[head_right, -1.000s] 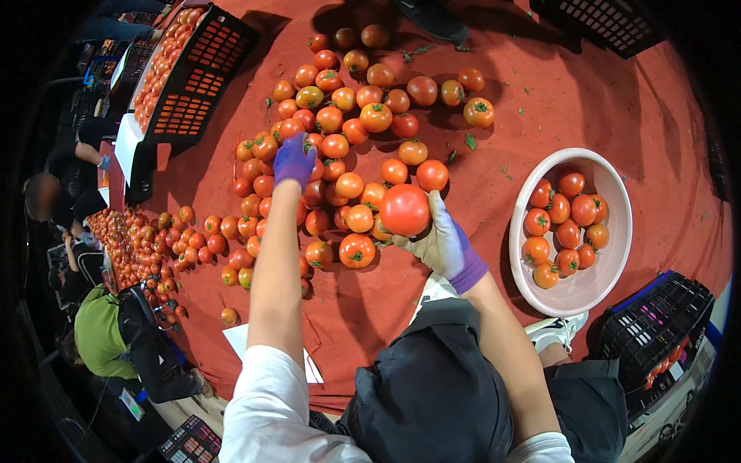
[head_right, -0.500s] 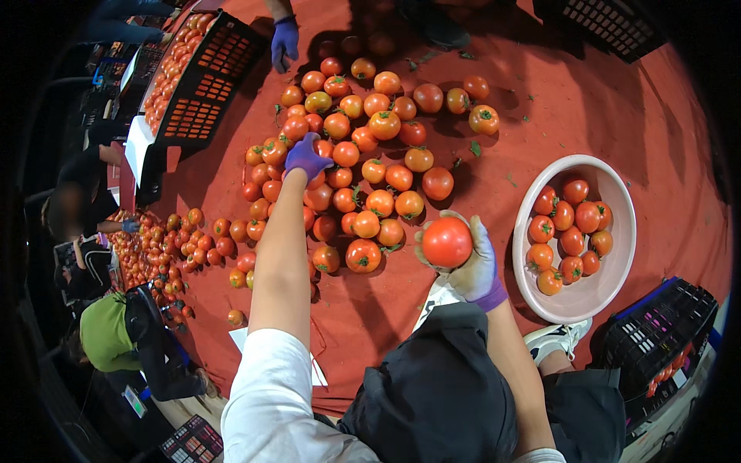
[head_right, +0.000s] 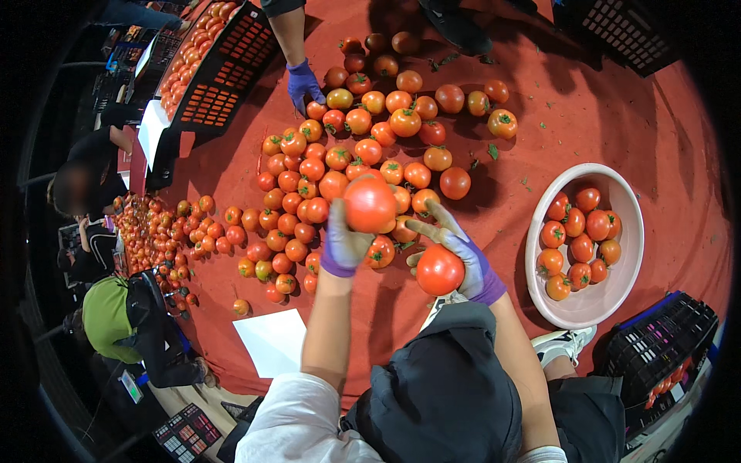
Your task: The person sits on the floor and sorts red tomatoes from a large pile into a white bowl and a black crate. They handle tomatoes one at a time, placing them into containers while other workers sort nearby.
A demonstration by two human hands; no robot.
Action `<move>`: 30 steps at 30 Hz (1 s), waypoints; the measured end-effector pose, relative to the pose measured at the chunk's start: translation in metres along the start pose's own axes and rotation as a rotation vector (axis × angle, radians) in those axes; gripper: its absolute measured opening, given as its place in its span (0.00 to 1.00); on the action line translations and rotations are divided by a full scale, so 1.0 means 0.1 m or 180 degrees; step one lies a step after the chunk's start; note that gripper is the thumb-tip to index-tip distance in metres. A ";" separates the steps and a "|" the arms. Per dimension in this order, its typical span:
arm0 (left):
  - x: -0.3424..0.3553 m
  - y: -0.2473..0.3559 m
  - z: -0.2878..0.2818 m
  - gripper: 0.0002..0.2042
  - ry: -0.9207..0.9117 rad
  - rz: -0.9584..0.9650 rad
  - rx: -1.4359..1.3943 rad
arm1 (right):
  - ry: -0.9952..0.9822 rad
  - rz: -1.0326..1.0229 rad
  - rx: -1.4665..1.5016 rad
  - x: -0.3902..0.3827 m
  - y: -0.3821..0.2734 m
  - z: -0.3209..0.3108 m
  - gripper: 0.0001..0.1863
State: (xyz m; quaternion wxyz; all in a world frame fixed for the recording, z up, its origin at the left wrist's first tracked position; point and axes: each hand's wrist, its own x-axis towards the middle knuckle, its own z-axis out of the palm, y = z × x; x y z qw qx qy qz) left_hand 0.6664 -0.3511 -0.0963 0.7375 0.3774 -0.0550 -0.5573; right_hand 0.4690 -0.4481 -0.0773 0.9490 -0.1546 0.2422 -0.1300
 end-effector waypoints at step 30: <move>-0.18 0.75 -2.71 0.40 0.3160 -0.1156 0.5534 | 0.0833 -0.0378 -0.0217 -0.05 0.41 -0.30 0.33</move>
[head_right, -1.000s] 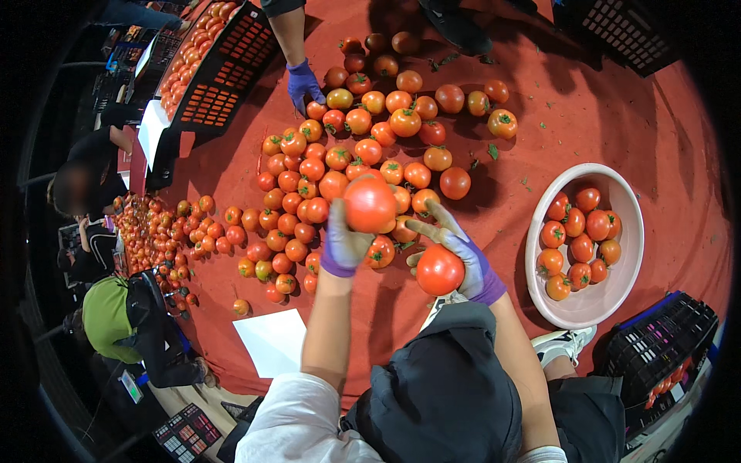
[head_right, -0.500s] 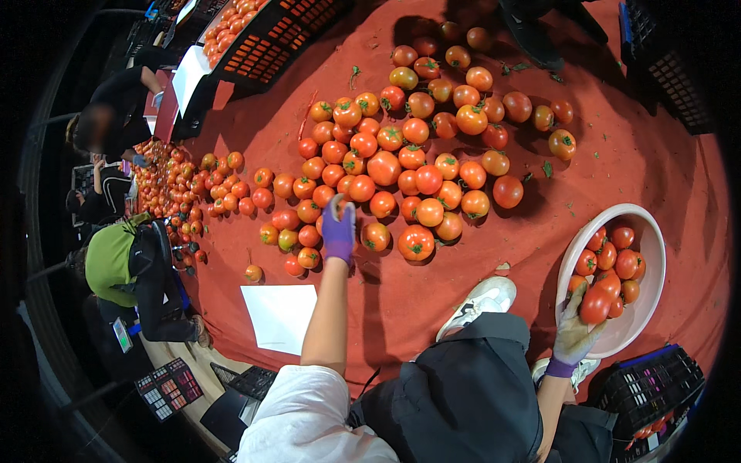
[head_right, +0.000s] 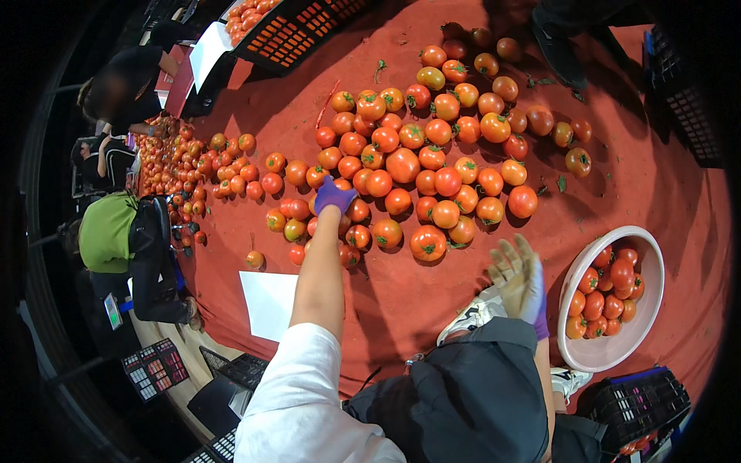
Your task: The person sits on the floor and sorts red tomatoes from a large pile into a white bowl and a black crate. They handle tomatoes one at a time, placing them into containers while other workers sort nearby.
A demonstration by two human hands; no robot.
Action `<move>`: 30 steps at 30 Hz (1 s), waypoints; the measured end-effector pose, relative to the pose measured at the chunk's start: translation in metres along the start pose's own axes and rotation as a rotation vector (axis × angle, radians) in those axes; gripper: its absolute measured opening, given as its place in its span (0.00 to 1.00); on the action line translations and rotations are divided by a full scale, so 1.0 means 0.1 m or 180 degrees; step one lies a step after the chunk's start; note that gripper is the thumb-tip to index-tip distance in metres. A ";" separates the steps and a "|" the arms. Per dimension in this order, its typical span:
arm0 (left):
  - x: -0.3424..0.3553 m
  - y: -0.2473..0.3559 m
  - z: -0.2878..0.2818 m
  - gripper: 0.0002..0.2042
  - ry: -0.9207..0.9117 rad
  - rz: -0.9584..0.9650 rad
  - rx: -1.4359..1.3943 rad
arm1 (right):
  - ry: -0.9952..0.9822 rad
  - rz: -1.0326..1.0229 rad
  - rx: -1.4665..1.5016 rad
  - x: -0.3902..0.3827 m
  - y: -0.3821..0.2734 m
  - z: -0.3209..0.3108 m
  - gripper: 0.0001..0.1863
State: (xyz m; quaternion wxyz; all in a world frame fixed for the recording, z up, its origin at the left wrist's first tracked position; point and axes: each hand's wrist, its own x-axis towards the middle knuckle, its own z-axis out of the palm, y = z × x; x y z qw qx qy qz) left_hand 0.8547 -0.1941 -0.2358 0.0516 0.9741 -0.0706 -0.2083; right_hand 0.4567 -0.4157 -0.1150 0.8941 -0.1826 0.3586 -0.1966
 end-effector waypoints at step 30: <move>-0.73 0.00 -0.78 0.26 -0.1867 0.0190 -0.6725 | 0.0317 0.0830 -0.0655 -0.03 0.05 -0.03 0.29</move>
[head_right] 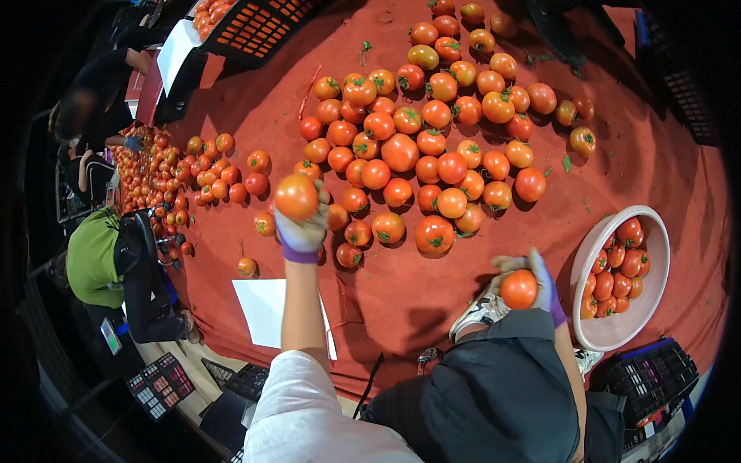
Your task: The person sits on the floor and sorts red tomatoes from a large pile into a white bowl and a black crate. They handle tomatoes one at a time, placing them into containers while other workers sort nearby.
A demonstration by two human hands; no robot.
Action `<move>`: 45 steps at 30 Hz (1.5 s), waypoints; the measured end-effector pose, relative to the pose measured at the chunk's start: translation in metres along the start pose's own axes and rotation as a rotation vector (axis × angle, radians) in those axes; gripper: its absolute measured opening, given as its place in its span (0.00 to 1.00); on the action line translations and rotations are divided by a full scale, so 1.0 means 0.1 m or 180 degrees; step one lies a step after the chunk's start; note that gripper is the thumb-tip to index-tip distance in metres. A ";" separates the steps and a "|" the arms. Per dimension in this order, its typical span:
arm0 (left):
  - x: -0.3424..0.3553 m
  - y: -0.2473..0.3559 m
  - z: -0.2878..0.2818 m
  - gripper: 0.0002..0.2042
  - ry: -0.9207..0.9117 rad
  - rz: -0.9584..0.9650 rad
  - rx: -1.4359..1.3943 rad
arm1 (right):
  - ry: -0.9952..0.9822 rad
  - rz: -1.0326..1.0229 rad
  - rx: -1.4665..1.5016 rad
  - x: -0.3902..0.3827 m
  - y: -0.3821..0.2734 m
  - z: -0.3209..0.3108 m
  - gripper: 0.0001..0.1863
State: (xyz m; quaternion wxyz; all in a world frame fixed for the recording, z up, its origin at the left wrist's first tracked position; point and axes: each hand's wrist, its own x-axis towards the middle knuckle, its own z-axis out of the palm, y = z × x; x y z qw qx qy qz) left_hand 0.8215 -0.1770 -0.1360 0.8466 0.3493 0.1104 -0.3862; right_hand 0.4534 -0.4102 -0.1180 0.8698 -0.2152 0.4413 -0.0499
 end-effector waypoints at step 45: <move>0.78 0.71 -0.92 0.20 0.1152 0.0919 0.5601 | 0.0244 -0.1294 0.0920 -0.39 -0.30 -0.35 0.32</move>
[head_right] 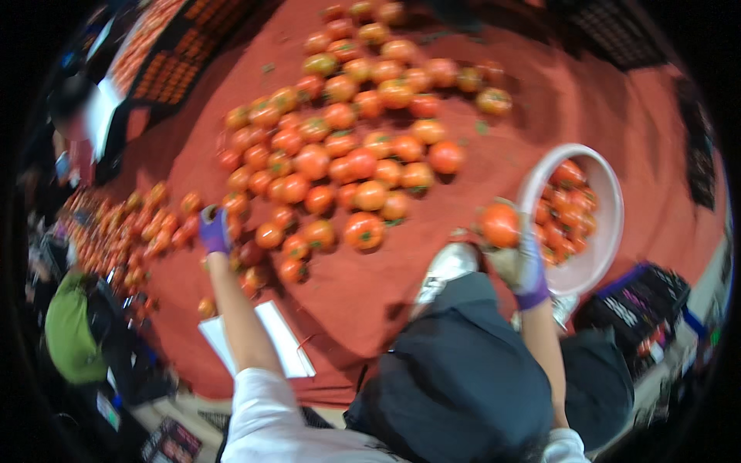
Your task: The person sits on the floor and sorts red tomatoes from a large pile into a white bowl and a black crate. They handle tomatoes one at a time, placing them into containers while other workers sort nearby.
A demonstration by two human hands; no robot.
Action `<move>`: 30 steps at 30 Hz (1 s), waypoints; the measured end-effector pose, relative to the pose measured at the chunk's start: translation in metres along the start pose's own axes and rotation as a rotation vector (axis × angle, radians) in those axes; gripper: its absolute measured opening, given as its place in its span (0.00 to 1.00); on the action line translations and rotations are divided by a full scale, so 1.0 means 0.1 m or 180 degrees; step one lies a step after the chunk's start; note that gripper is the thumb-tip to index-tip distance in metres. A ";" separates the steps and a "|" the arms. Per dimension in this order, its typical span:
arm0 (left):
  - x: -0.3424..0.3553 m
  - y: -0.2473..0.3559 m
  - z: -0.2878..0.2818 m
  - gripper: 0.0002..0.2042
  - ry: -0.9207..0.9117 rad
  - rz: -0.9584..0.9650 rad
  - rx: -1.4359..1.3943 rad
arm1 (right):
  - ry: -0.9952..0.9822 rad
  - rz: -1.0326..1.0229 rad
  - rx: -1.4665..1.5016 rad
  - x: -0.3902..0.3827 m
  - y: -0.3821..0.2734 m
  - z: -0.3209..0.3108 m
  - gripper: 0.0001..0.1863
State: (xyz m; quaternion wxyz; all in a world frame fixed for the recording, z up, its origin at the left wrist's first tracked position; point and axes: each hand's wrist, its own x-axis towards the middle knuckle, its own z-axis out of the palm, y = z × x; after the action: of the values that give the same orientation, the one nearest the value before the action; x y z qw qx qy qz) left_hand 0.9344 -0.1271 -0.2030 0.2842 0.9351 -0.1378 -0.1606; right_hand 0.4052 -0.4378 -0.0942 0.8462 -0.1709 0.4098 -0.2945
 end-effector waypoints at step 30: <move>-3.97 5.89 1.38 0.33 -0.2686 0.1594 -0.2750 | 0.4020 -0.2270 -0.3091 -4.73 -3.39 -4.46 0.38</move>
State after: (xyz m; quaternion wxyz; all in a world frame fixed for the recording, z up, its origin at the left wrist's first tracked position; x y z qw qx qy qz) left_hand 0.4226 -0.5271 0.1157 0.5847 0.5330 -0.3743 -0.4837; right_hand -0.3030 -0.4176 0.0966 0.1517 -0.4355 0.8045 -0.3742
